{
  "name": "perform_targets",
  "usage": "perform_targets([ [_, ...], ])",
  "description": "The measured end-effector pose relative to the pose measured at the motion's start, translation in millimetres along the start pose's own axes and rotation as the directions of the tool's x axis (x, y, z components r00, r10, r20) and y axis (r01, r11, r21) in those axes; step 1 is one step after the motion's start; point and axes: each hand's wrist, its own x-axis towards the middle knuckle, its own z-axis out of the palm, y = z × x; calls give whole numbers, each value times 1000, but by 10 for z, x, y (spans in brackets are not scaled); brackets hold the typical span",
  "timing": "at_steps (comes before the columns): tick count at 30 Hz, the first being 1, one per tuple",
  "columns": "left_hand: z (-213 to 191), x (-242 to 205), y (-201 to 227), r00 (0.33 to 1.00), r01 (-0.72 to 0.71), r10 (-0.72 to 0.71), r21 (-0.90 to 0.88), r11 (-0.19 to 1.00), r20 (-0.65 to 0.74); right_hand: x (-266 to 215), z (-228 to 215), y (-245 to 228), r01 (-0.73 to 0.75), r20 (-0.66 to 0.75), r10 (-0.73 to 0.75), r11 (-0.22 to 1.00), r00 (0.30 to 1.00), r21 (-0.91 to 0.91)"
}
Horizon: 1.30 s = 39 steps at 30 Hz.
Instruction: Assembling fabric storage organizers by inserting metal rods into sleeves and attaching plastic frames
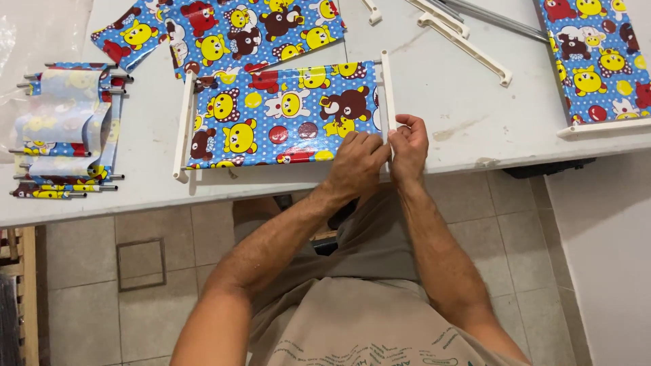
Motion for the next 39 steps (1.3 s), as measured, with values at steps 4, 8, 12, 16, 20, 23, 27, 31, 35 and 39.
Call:
perform_targets([
  [4,-492,-86,-192,998,48,-47,-10,999,50,-99,-12,-308,-23,83,27,998,996,-50],
  [8,-1695,-435,-912,840,535,-536,-34,844,-89,-117,-44,-571,-195,252,207,978,945,-74],
  [12,-2686,-1037,-1585,62,970,-998,233,66,21,-89,-35,-690,-299,313,317,949,896,-105],
  [16,-2613,-1548,-1644,223,975,-954,-35,221,202,194,-338,-257,-295,300,275,955,914,23],
  [20,-2834,-1123,-1181,345,797,-911,-582,159,224,192,-640,-345,-298,332,250,949,910,102],
  [23,-3048,-563,-787,85,864,-921,-488,-122,381,-27,-514,-921,-116,371,119,993,921,-32],
  [27,-2785,-756,-781,284,826,-929,-553,110,239,-171,-512,-1129,-145,370,76,976,926,161],
  [31,-2773,-693,-772,575,734,-814,-495,465,89,-192,-653,-981,-335,422,187,891,887,308],
  [35,-2745,-552,-801,362,801,-890,-581,145,276,-365,-533,-1144,-58,227,57,998,972,-1],
  [39,-2790,-550,-719,364,891,-911,-358,279,194,-417,-574,-1009,-227,129,208,962,970,152],
])
